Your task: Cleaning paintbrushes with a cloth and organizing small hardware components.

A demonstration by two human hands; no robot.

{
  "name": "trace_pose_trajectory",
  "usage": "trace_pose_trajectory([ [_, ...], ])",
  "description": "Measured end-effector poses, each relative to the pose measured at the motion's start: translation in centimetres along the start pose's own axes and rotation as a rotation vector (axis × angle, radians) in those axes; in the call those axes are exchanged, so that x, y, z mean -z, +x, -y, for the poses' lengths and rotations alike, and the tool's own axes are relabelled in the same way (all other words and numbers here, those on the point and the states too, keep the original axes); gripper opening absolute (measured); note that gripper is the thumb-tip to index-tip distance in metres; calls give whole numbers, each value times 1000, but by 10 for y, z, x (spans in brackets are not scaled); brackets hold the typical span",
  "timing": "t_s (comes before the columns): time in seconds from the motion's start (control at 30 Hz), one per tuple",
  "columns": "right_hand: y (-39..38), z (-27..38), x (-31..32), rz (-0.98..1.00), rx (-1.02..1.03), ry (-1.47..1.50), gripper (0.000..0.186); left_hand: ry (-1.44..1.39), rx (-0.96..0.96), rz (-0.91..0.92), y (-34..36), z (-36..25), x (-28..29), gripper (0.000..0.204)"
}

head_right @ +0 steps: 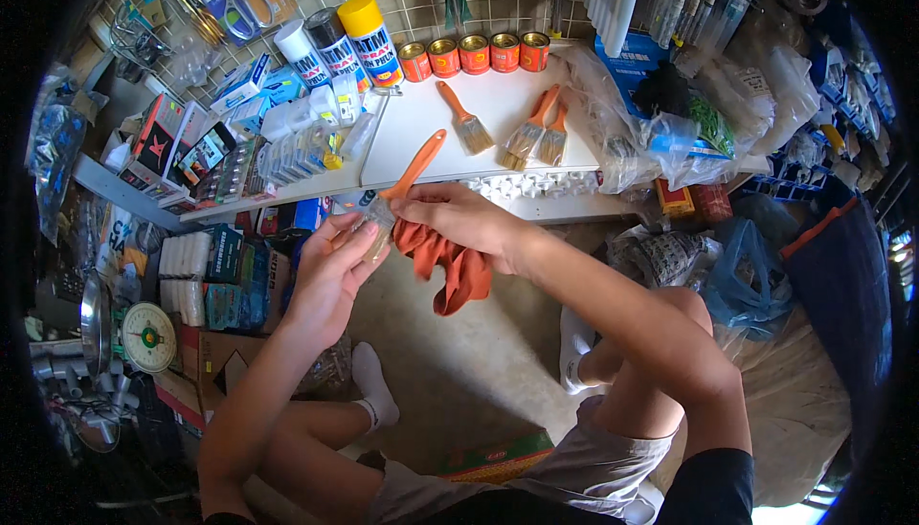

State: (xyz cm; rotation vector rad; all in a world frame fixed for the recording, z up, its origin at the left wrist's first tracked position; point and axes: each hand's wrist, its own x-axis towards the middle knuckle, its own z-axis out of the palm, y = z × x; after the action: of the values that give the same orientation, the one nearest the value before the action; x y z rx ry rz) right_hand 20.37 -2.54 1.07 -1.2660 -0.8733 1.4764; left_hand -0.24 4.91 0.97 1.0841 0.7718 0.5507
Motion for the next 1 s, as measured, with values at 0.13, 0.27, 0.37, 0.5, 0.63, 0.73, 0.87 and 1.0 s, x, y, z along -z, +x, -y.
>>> trace_pose_trajectory([
  [0.13,8,22,19,-105,-175,11,34,15,69,4,-8,-15,9,37],
  [0.27,25,20,149,-591,-128,-257,36,166,72,77,-3,-21,3,35],
  [0.37,22,18,166,-502,-336,-383,35,207,42,69,-10,-27,18,31],
  [0.5,32,-18,213,-725,-51,-691,40,187,-50,26,-9,-26,16,28],
  [0.63,35,-21,221,-1009,-17,-1189,29,174,-62,-29,-6,-27,21,25],
  [0.73,36,-12,211,-1039,-14,-1169,25,177,-63,-38,-6,-29,21,24],
  [0.87,51,10,137,-941,53,-1261,23,197,-87,-61,-4,-30,30,23],
  [1.0,73,-6,112,-603,96,-1352,34,210,-127,-38,-3,-35,22,22],
])
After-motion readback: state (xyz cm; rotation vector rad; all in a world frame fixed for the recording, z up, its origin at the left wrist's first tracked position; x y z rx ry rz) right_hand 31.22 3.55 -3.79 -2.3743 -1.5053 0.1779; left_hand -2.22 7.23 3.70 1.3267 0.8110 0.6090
